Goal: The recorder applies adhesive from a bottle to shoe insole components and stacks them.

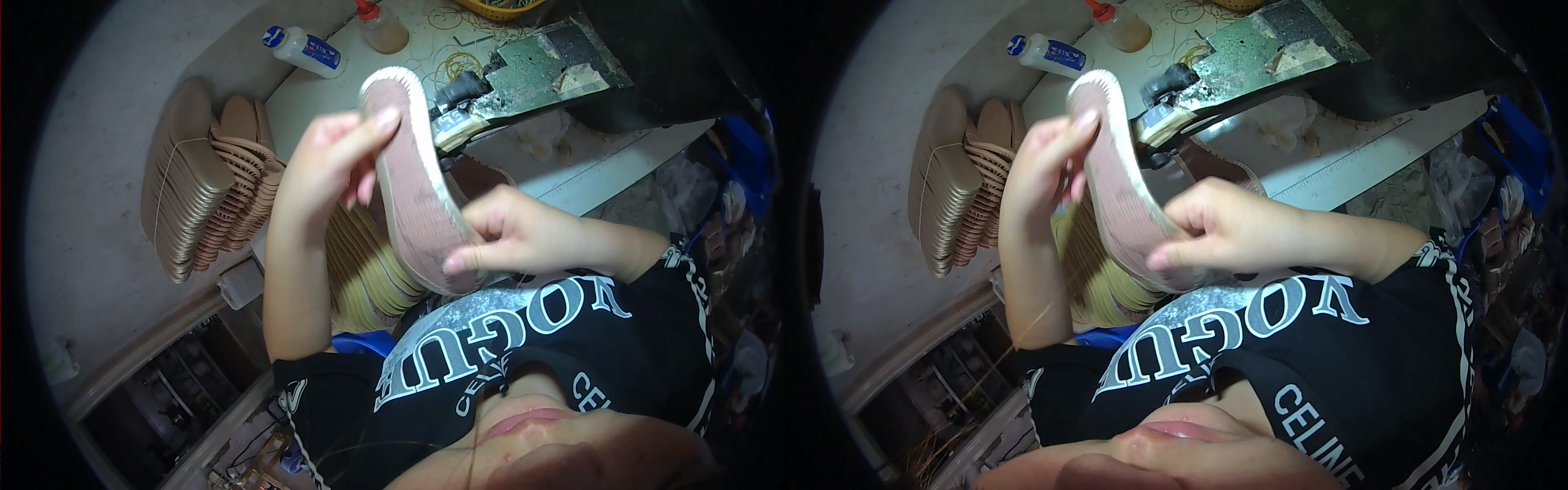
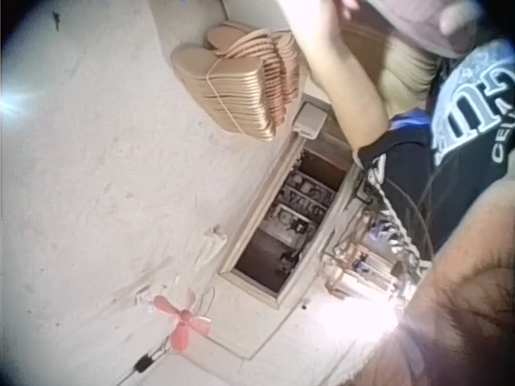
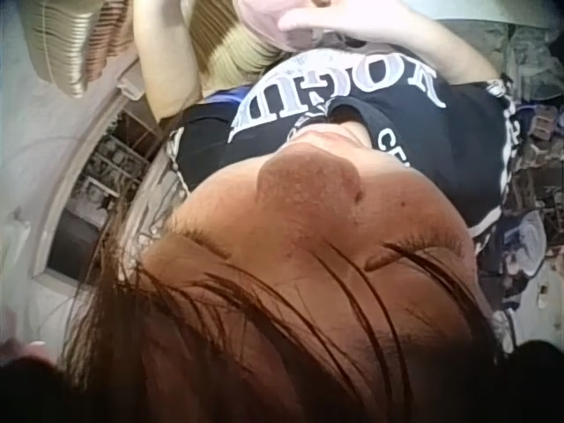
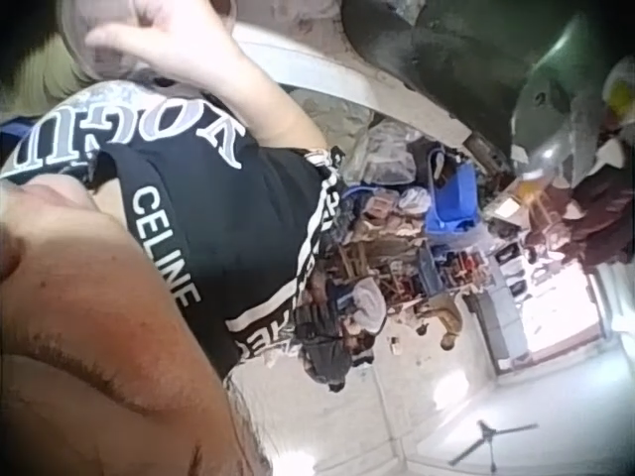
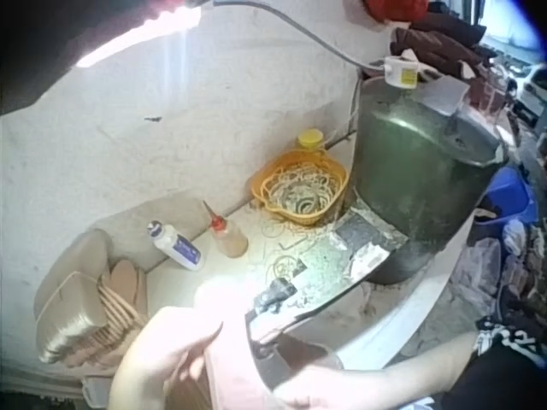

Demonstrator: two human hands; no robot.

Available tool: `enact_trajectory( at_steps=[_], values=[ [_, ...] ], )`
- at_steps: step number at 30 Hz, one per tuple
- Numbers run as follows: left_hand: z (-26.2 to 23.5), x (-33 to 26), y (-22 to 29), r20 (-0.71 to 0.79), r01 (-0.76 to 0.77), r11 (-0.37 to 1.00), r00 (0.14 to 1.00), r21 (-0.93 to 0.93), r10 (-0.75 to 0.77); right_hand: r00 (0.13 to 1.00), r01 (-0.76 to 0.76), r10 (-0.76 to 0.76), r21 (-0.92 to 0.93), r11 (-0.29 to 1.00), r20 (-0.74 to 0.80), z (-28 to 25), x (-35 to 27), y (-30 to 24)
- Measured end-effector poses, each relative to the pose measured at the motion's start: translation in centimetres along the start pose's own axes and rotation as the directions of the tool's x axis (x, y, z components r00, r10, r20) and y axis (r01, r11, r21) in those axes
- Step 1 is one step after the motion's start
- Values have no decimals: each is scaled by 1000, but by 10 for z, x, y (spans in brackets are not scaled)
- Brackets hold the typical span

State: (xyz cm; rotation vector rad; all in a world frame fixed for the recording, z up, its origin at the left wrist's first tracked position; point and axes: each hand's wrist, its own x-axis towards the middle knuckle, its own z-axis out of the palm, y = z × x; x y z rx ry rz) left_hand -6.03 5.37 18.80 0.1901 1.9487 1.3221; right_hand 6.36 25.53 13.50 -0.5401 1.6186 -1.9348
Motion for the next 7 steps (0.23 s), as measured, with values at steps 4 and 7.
enact_trajectory(
  at_steps=[4,7],
  values=[
    [-19,-60,-57,-118,58,994,992,93,-47,989,-54,127,-615,786,75,-14,-16,11],
    [-17,-66,-100,-444,196,580,835,791,324,991,-126,127,-591,797,-40,-10,-18,49]
  ],
)
